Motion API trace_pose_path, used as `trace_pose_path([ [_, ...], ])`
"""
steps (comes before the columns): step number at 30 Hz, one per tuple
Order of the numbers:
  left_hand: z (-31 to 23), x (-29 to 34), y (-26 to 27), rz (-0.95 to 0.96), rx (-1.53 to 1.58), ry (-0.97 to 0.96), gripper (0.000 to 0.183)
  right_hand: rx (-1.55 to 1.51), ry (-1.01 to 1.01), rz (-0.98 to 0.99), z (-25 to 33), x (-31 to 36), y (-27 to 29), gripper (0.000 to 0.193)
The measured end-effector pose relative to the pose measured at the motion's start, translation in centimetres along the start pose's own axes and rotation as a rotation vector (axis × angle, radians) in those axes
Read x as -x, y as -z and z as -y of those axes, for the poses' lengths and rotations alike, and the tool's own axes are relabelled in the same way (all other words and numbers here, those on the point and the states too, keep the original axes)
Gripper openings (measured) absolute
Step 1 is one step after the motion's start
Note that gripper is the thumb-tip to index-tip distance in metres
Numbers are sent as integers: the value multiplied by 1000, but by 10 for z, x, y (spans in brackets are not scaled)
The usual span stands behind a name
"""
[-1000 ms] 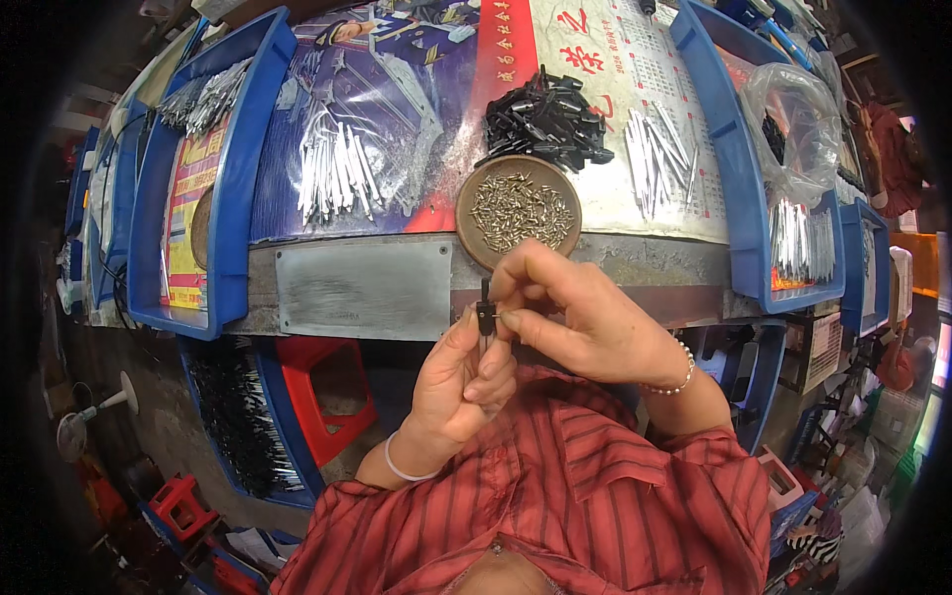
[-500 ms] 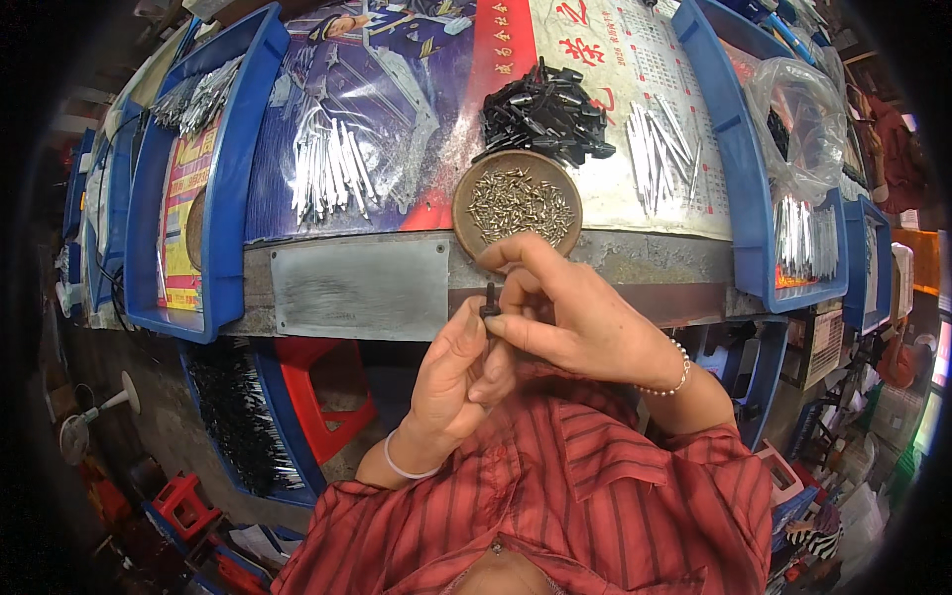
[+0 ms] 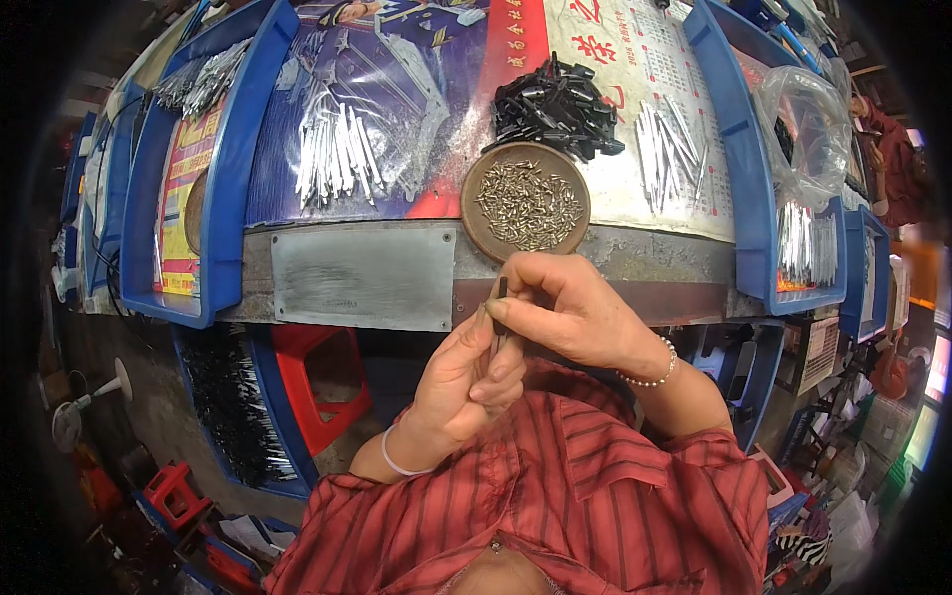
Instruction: The person assembles small mechanical components by fitting metal strips, plastic clips, and small pins together by hand.
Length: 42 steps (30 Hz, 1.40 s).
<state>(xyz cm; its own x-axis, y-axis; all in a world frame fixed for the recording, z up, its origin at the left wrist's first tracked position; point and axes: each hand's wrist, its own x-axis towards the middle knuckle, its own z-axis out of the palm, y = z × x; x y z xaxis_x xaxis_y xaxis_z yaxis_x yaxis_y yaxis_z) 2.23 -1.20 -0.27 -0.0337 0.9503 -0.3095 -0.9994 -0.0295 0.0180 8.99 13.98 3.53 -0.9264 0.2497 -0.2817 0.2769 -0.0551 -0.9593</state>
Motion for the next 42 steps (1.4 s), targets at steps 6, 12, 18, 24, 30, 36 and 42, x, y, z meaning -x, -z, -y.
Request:
trace_pose_path([
  [6, -8, 7, -10, 20, 45, 14, 22, 100, -39, -61, 19, -1, 1, 14],
  [12, -17, 11, -13, -28, 66, 53, 20, 540, 254, -11, 50, -5, 12, 20],
  [18, -25, 17, -8, -75, 142, 87, 25, 1057, 591, 239, 72, -13, 0, 32],
  [24, -49, 25, -22, -68, -57, 114, 28, 1265, 693, 479, 91, -26, -11, 21],
  [30, -95, 29, -25, -84, -217, -250, 43, 1203, 639, 328, 120, -75, 12, 19],
  [36, -109, 17, 7, -211, -646, -939, 42, 1018, 563, -82, 123, -186, 44, 14],
  [42, -104, 7, 14, -236, -961, -1103, 38, 1055, 576, -301, 84, -324, 57, 18],
])
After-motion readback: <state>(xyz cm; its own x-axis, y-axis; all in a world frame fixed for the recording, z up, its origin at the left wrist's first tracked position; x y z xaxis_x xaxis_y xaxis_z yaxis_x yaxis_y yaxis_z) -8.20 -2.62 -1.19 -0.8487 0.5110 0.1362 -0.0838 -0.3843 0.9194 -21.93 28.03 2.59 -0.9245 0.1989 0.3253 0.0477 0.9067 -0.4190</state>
